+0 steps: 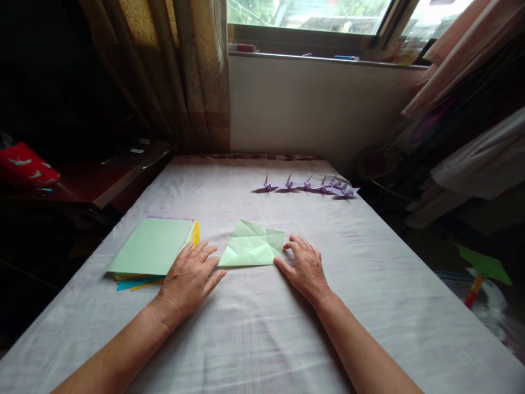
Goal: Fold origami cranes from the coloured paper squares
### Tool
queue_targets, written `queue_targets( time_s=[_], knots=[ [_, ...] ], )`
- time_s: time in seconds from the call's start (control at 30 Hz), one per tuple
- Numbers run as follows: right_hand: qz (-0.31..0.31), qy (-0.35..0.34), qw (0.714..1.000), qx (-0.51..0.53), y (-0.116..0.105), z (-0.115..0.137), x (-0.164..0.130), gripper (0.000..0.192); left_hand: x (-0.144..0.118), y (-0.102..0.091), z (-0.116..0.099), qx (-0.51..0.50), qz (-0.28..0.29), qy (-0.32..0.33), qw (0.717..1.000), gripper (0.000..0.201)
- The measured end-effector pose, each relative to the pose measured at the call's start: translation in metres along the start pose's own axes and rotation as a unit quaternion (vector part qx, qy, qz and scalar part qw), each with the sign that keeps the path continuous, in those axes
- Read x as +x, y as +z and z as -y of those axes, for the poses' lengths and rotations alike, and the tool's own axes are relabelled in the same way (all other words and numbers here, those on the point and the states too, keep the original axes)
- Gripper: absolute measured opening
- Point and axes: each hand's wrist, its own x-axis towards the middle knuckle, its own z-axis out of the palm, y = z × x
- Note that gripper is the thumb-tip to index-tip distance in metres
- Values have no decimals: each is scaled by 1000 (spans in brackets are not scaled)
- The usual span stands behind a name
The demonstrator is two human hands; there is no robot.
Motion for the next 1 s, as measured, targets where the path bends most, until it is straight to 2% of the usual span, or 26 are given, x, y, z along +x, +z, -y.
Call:
queue_targets(
  time_s=[0.07, 0.2, 0.33, 0.43, 0.53, 0.63, 0.7, 0.8, 0.9, 1.0],
  knots=[
    [-10, -17, 1000, 5, 0, 0, 0, 27, 15, 4, 4, -10, -11, -23, 1000, 36],
    [-45, -32, 998, 8, -4, 2, 1, 28, 43, 18, 4, -56, 27, -71, 996, 39],
    [-62, -55, 996, 16, -11, 11, 0, 26, 52, 32, 2, -105, 33, -101, 989, 40],
    [-37, -63, 996, 47, -12, 21, 0, 36, 50, 41, 4, -137, 12, -112, 984, 41],
    [16, -50, 994, 98, -8, 29, 1, 50, 45, 46, 6, -148, -15, -90, 985, 35],
    [43, -23, 987, 152, -7, 31, 3, 55, 43, 48, 7, -155, -31, -64, 985, 31],
    [60, -25, 981, 181, -8, 28, 4, 45, 42, 49, 8, -160, -33, -56, 985, 30],
    [80, -77, 972, 206, -12, 17, 8, 27, 41, 50, 12, -166, -34, -51, 984, 34],
    [56, -114, 975, 181, -14, 1, 13, 31, 40, 50, 13, -153, -28, -44, 987, 45],
    [45, -120, 983, 130, -12, -15, 17, 33, 39, 45, 11, -116, -22, -21, 993, 39]
  ],
)
